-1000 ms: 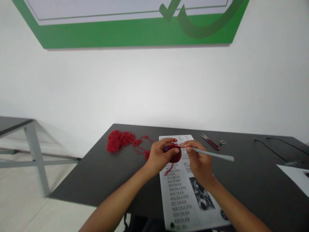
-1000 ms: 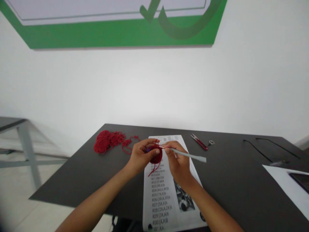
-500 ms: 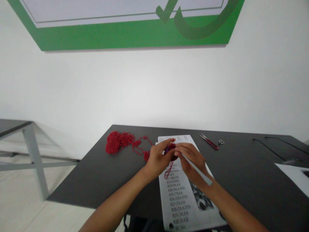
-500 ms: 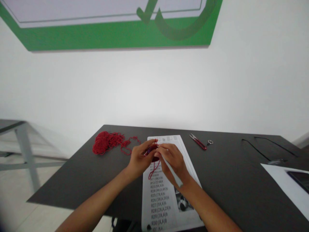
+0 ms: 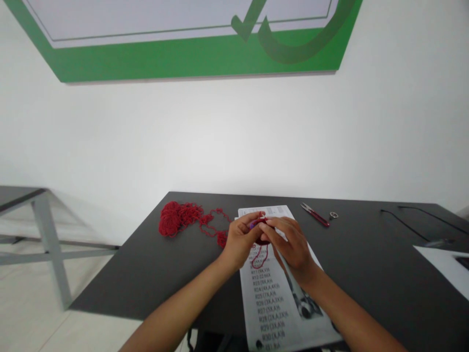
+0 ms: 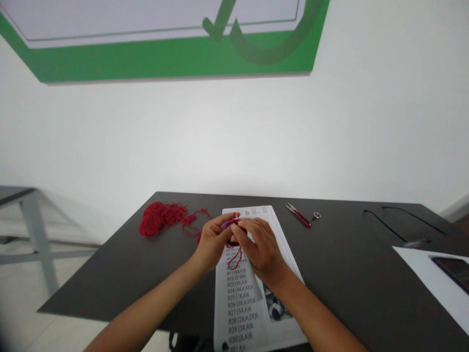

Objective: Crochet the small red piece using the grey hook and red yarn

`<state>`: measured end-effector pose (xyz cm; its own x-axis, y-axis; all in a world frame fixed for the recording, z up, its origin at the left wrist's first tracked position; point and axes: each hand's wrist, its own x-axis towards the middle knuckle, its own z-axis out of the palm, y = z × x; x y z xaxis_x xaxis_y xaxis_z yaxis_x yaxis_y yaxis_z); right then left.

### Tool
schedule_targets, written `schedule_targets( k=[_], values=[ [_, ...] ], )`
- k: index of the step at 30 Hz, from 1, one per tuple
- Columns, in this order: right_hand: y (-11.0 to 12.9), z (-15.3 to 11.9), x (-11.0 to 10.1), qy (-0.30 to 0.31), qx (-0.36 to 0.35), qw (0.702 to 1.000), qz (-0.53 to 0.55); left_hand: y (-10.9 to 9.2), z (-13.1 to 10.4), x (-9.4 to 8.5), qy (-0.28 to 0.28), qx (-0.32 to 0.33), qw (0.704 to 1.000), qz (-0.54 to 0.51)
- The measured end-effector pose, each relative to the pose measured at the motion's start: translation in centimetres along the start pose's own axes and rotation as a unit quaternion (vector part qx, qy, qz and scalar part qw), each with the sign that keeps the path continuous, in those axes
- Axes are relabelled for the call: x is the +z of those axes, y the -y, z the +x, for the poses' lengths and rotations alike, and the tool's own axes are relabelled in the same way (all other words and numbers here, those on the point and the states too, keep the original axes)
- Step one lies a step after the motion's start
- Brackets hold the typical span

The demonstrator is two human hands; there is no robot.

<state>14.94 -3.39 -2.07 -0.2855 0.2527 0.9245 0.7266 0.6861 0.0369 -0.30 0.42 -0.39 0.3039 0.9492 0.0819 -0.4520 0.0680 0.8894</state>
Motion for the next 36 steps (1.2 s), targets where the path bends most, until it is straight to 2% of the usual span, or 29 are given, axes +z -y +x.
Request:
schedule_targets(
  k=[4, 9, 11, 17, 21, 24, 28, 32, 36],
  values=[
    [0.0, 0.0, 0.2, -0.02, 0.035, 0.998, 0.055, -0.3, 0.1, -0.4, 0.005, 0.013, 1.0, -0.006],
    [0.2, 0.1, 0.4, -0.028, 0.064, 0.996, 0.052, -0.7, -0.5, -0.1, -0.035, 0.129, 0.983, 0.123],
    [0.3, 0.0, 0.4, -0.029, 0.075, 0.996, 0.037, -0.5, -0.7, 0.1, -0.047, 0.151, 0.976, 0.151],
    [0.0, -0.3, 0.2, -0.015, 0.07, 0.997, 0.043, 0.3, -0.3, 0.1, -0.001, 0.045, 0.998, 0.042],
    [0.5, 0.6, -0.2, -0.014, 0.154, 0.976, 0.155, 0.0, 0.3, -0.4, -0.029, 0.063, 0.996, 0.06],
    [0.8, 1.2, -0.3, -0.016, 0.2, 0.957, 0.209, -0.5, 0.5, -0.8, -0.067, 0.133, 0.979, 0.14],
    [0.7, 1.4, -0.2, 0.008, 0.218, 0.956, 0.195, -0.9, 0.6, -1.3, -0.109, 0.21, 0.936, 0.262],
    [1.1, 1.0, 0.0, 0.034, 0.265, 0.946, 0.183, -1.3, 0.7, -1.5, -0.118, 0.225, 0.921, 0.295],
    [1.9, 0.6, 0.0, 0.023, 0.313, 0.925, 0.212, -1.5, 0.7, -1.3, -0.117, 0.228, 0.92, 0.296]
  ],
)
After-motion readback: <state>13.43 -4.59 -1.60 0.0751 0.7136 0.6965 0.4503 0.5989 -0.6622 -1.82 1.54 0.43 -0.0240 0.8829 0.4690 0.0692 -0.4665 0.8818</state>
